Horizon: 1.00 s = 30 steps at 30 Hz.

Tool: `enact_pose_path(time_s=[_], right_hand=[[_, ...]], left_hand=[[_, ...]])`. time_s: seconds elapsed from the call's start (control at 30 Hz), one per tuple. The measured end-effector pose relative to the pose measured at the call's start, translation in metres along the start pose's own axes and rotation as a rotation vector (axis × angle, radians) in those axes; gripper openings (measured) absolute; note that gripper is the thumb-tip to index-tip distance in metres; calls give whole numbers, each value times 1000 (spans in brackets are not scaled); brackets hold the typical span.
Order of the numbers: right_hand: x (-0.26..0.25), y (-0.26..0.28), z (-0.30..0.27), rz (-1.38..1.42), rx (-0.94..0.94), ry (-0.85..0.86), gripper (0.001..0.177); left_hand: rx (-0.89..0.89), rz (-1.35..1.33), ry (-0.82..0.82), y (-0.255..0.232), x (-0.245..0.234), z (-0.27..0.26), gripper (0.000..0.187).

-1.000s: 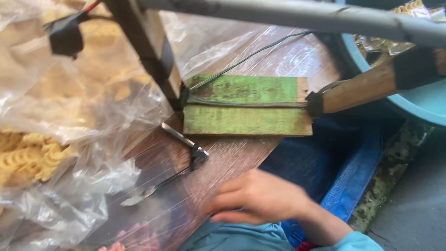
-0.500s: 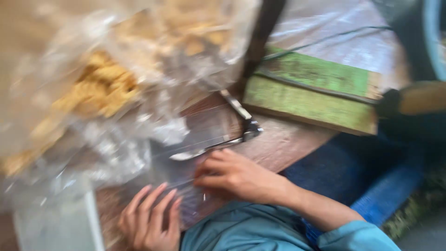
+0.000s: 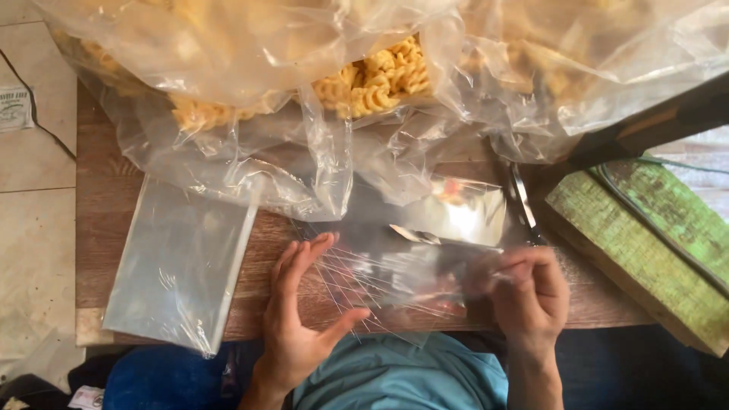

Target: Packaging snacks into plastic bags using tongs and a heat sealer

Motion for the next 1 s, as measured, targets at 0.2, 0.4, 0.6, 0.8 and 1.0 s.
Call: enact_pose_path(time_s=[0.2,0.4,0.6,0.8,1.0], right_hand=[[9,7,-3,-345,323,125,19],[55,4,2,-286,542,321,118],[23,-6,-2,-202,492,118,24],[14,-10,-7,-239,517,-22,19],[4,-10,-7,-308,435,-78,13]], left_hand=[[-214,-977,146,-18,11,8,122],[-580,-752,182,8,2,18,27],[-683,-688,41,31,-26,12,25],[-698,-707,94,33,-24,3,41],[-588,-800,70,36,-36,-4,15]])
Point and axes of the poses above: each hand's wrist, its own z-axis towards the middle knuckle, its own x-axis out of the palm, y = z × x, the point moved 7 cm from there along z, towards the middle knuckle, and after that the axes turned 1 degree about -z, right-handed, at the moved point
